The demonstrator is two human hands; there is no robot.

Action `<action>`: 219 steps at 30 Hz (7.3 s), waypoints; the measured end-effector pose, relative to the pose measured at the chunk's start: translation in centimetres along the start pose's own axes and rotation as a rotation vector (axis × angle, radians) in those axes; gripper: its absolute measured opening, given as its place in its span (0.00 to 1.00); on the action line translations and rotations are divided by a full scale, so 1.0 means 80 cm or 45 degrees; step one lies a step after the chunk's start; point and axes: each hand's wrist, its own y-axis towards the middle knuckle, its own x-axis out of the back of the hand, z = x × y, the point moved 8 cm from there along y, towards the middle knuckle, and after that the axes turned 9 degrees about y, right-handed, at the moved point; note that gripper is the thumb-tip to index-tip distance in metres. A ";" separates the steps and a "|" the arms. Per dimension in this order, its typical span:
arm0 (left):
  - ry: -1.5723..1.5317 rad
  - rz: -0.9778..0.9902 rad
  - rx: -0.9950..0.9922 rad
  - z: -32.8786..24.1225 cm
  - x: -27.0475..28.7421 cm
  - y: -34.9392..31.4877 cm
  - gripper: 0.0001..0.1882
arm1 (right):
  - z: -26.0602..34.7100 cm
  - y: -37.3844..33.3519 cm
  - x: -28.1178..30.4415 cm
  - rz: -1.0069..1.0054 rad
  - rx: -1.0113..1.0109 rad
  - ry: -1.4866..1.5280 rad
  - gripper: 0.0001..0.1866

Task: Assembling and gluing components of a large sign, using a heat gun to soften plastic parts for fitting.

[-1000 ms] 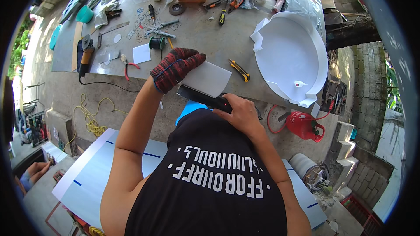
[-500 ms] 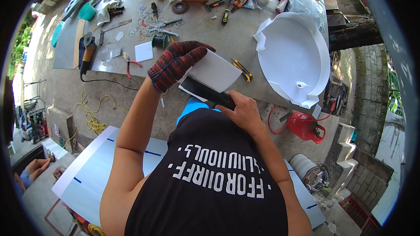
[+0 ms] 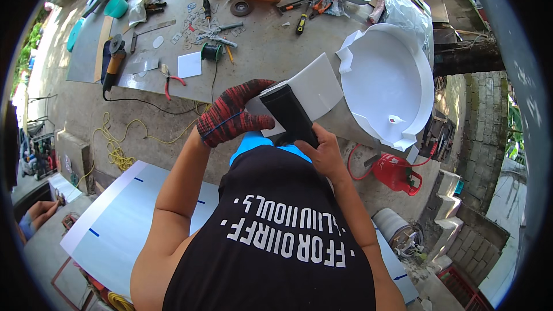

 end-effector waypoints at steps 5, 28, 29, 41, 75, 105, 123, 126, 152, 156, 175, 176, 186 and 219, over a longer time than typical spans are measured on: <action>-0.035 -0.226 0.226 0.001 -0.006 -0.010 0.32 | 0.008 0.000 -0.002 0.038 0.023 0.054 0.22; 0.308 -0.390 -0.199 -0.066 -0.008 -0.039 0.25 | -0.008 0.000 -0.011 0.227 -0.020 0.326 0.21; 0.304 -0.404 -0.206 -0.067 -0.007 -0.040 0.25 | -0.011 0.000 -0.012 0.226 -0.061 0.360 0.22; 0.272 -0.390 -0.159 -0.062 0.000 -0.035 0.25 | -0.002 0.004 -0.011 0.185 0.060 0.297 0.21; 0.145 -0.365 -0.114 -0.037 -0.017 -0.047 0.29 | -0.017 -0.017 -0.015 0.148 -0.003 0.292 0.22; 0.232 -0.401 -0.099 -0.041 -0.022 -0.043 0.28 | -0.015 -0.023 -0.012 0.102 0.030 0.355 0.11; -0.415 -0.325 0.099 -0.006 -0.021 -0.036 0.31 | -0.010 -0.014 -0.008 0.049 0.043 0.304 0.14; -0.520 -0.315 0.141 0.025 -0.025 -0.037 0.29 | -0.021 -0.014 -0.006 0.052 -0.043 0.432 0.21; -0.380 -0.267 0.104 0.046 -0.043 -0.045 0.13 | -0.011 -0.016 -0.008 0.024 -0.038 0.509 0.20; -0.450 -0.239 0.131 0.048 -0.044 -0.049 0.14 | -0.011 -0.015 -0.011 0.016 -0.050 0.500 0.17; -0.491 -0.465 0.160 0.053 -0.040 -0.044 0.24 | -0.015 -0.021 -0.029 -0.010 -0.039 0.205 0.22; -0.515 -0.496 0.170 0.054 -0.041 -0.045 0.22 | -0.017 -0.022 -0.030 -0.004 -0.055 0.188 0.22; -0.486 -0.492 0.158 0.050 -0.044 -0.042 0.21 | -0.015 -0.024 -0.028 -0.004 -0.071 0.218 0.21; -0.519 -0.513 0.126 0.047 -0.051 -0.035 0.21 | -0.006 -0.023 -0.016 0.009 -0.038 0.183 0.20</action>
